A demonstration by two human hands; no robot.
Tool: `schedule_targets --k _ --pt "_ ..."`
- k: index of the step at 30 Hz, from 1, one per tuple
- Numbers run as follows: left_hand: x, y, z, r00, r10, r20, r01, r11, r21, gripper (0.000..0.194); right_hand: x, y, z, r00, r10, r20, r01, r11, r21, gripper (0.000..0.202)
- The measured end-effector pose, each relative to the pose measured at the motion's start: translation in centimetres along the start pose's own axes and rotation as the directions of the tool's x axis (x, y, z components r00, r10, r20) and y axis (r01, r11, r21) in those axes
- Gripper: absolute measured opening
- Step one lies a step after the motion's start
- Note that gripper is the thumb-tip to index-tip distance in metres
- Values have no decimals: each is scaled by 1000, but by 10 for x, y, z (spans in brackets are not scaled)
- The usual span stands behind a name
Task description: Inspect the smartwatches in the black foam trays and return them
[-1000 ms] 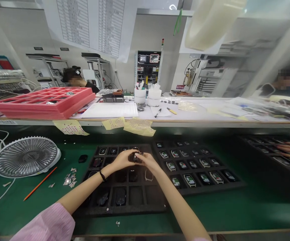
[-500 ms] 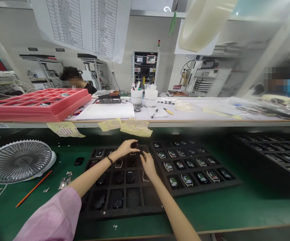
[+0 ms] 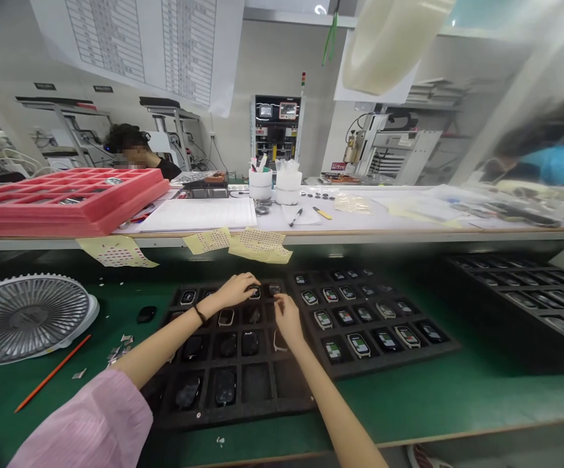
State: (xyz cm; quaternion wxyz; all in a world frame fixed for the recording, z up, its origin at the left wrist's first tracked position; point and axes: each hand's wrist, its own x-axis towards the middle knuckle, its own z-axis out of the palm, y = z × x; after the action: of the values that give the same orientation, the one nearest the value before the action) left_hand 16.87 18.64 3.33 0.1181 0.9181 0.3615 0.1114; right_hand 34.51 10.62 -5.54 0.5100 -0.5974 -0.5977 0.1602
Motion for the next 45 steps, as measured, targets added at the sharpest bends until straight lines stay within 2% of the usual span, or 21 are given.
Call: schedule_targets --k 3,5,7,10,17,24,27,31,33,36,40,42,45 --pt "-29 -18 -21 995 -49 85 47 999 25 18 1 4 0 1000 9 16 -9 1000 13 24" --pt "-50 -28 -29 985 -79 154 74 997 37 15 1 3 2 998 -18 57 17 1000 6 23" --pt "-69 -36 -32 973 -98 208 90 995 45 17 0 0 5 992 -61 107 64 998 -18 19" --pt "-87 -42 -30 964 -117 237 109 993 49 33 -2 -5 5 983 -109 145 122 989 -88 20" --pt "-94 -44 -19 950 -185 251 168 982 85 46 11 -8 -3 984 -134 113 162 942 -293 31" --pt "-111 -48 -27 938 -259 231 232 963 136 48 40 7 24 981 -98 169 159 901 -403 37" --pt "-115 -52 -28 939 -261 222 242 964 113 49 40 15 33 976 -99 195 176 885 -431 39" --pt "-117 -57 -26 952 -240 190 238 971 38 52 36 21 34 968 -125 219 214 868 -448 40" --pt "-119 -61 -31 959 -224 174 230 973 -17 50 35 22 32 964 -132 229 226 861 -455 41" --pt "-126 -70 -48 967 -218 133 230 970 -84 45 35 23 31 960 -134 246 239 851 -467 44" --pt "-143 -85 -69 962 -248 113 258 962 -85 47 35 25 31 956 -130 264 248 838 -487 45" --pt "-151 -90 -70 954 -258 155 271 960 -65 48 35 25 31 954 -121 276 249 831 -498 46" --pt "-156 -92 -61 941 -260 218 274 961 -35 50 33 25 31 948 -99 303 251 817 -519 51"
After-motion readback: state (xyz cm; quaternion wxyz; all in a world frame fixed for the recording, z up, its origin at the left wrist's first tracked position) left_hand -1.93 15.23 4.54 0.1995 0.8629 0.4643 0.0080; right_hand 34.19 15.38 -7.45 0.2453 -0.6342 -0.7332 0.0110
